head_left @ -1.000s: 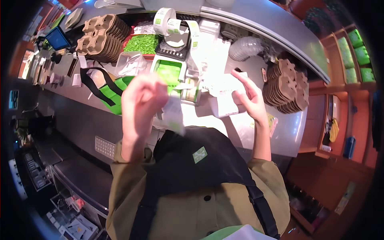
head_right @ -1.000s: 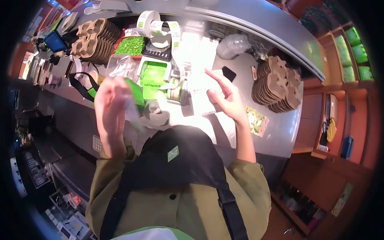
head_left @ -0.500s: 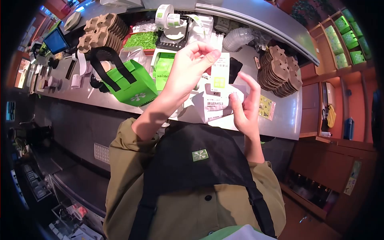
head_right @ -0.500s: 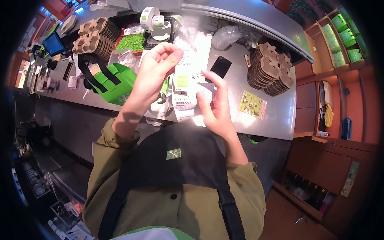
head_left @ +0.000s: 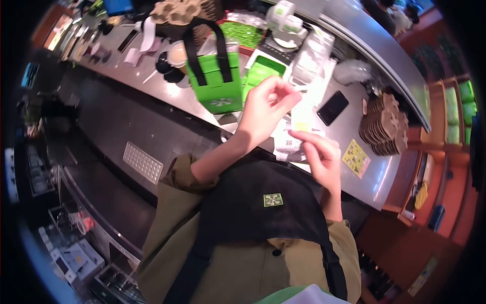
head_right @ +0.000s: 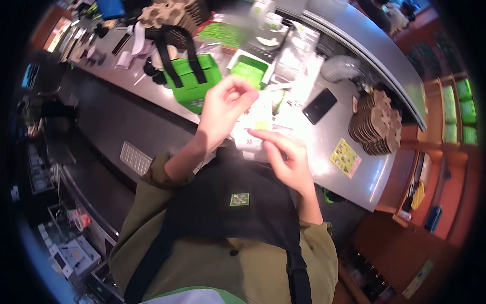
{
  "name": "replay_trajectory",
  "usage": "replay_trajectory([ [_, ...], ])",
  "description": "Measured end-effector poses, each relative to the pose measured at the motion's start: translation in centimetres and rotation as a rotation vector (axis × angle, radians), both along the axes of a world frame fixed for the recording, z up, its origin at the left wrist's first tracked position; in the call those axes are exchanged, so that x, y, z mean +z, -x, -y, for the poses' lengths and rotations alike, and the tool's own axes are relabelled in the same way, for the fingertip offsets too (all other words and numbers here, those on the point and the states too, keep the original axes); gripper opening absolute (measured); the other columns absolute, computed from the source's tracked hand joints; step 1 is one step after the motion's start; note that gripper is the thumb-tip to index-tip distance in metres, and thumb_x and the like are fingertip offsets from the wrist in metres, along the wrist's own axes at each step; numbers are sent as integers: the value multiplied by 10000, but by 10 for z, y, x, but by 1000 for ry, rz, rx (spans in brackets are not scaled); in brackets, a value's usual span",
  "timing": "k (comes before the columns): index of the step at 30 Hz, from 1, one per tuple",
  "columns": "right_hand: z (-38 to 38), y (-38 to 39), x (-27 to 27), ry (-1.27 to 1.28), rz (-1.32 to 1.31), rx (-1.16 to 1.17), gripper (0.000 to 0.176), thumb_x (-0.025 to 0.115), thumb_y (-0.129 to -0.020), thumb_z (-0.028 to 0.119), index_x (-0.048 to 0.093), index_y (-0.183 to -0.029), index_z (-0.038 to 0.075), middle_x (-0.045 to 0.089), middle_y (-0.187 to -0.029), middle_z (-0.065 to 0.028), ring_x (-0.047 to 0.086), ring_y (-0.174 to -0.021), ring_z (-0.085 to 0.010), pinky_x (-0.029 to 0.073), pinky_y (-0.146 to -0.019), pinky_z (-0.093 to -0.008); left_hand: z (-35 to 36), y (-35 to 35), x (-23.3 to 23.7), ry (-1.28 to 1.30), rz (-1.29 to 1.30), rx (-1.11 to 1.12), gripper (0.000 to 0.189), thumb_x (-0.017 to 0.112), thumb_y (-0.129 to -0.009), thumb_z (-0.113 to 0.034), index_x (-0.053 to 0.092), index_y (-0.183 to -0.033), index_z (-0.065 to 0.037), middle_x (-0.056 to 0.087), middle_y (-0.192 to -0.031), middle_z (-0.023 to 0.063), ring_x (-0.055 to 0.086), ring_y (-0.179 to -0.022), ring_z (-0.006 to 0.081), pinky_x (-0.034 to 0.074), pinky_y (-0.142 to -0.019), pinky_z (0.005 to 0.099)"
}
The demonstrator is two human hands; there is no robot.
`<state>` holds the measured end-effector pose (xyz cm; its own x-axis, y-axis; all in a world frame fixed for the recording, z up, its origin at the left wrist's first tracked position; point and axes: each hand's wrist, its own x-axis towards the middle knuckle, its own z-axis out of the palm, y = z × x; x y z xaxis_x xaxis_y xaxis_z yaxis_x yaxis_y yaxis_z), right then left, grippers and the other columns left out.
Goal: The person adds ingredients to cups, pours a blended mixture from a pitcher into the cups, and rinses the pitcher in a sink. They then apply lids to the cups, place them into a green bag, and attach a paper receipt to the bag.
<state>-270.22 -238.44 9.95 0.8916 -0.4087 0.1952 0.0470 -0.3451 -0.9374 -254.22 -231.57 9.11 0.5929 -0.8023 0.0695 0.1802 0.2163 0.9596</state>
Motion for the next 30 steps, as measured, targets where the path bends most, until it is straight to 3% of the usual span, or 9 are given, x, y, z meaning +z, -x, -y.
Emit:
replay_trajectory([
  [3,-19,-42,-24,-59,1,121,264,551,-841,35,625,-1094,17,667,-977,-95,614,-832,-130,463,-709,-243,-45,-28,-22,-83,54,222,86,661,-795,-46,592,-842,-24,583,-781,10,543,-737,85,451,-660,236],
  [5,-31,-81,-41,-18,-69,153,280,555,-842,49,623,-1114,51,665,-1001,-75,612,-861,-133,462,-723,-249,-63,-58,-31,-236,636,482,82,680,-750,-40,605,-784,-46,585,-770,24,527,-769,153,430,-697,294],
  [6,-34,-102,-51,-15,-30,170,286,559,-843,58,620,-1122,59,661,-1014,-75,612,-870,-141,462,-732,-255,-65,-72,-34,-207,746,570,104,699,-709,-55,601,-745,-58,577,-747,36,498,-784,219,402,-692,326],
  [9,-35,-150,-71,-30,23,226,294,559,-858,107,594,-1144,53,638,-1057,-135,620,-915,-218,471,-807,-305,-63,-120,-50,-165,1121,714,135,723,-689,-60,608,-759,-68,562,-863,32,455,-864,222,378,-747,315],
  [14,-32,-172,-82,-100,-12,188,300,556,-861,107,593,-1155,59,631,-1090,-118,608,-950,-213,467,-818,-309,-55,-149,-57,-140,1169,719,153,742,-665,-175,617,-735,-122,558,-1019,6,430,-1028,232,282,-892,381],
  [21,-21,-174,-88,-170,37,287,360,558,-847,93,562,-1207,75,593,-1161,-130,581,-1023,-211,437,-883,-317,-47,-158,-68,-164,1179,636,146,712,-716,-163,610,-814,-127,567,-994,28,486,-977,230,308,-858,359],
  [25,28,-139,-51,164,-31,406,309,540,-868,122,584,-1159,28,613,-1103,-131,582,-994,-201,445,-869,-313,-53,-165,-57,-208,1423,508,295,703,-721,-190,619,-997,-129,557,-957,32,500,-937,227,323,-846,363],
  [27,58,-139,-50,-147,-157,275,257,519,-893,157,625,-1074,9,637,-1030,-114,587,-954,-209,453,-833,-321,-53,-167,-55,-234,1413,466,358,705,-714,-218,610,-1048,-130,549,-967,31,497,-944,228,323,-852,368],
  [30,79,-195,-44,-8,-84,-19,309,531,-901,251,626,-1038,-9,647,-975,-86,583,-901,-162,441,-802,-266,-55,-165,-42,-292,1396,369,405,713,-696,-238,586,-1064,-126,545,-994,34,495,-981,231,317,-878,379],
])
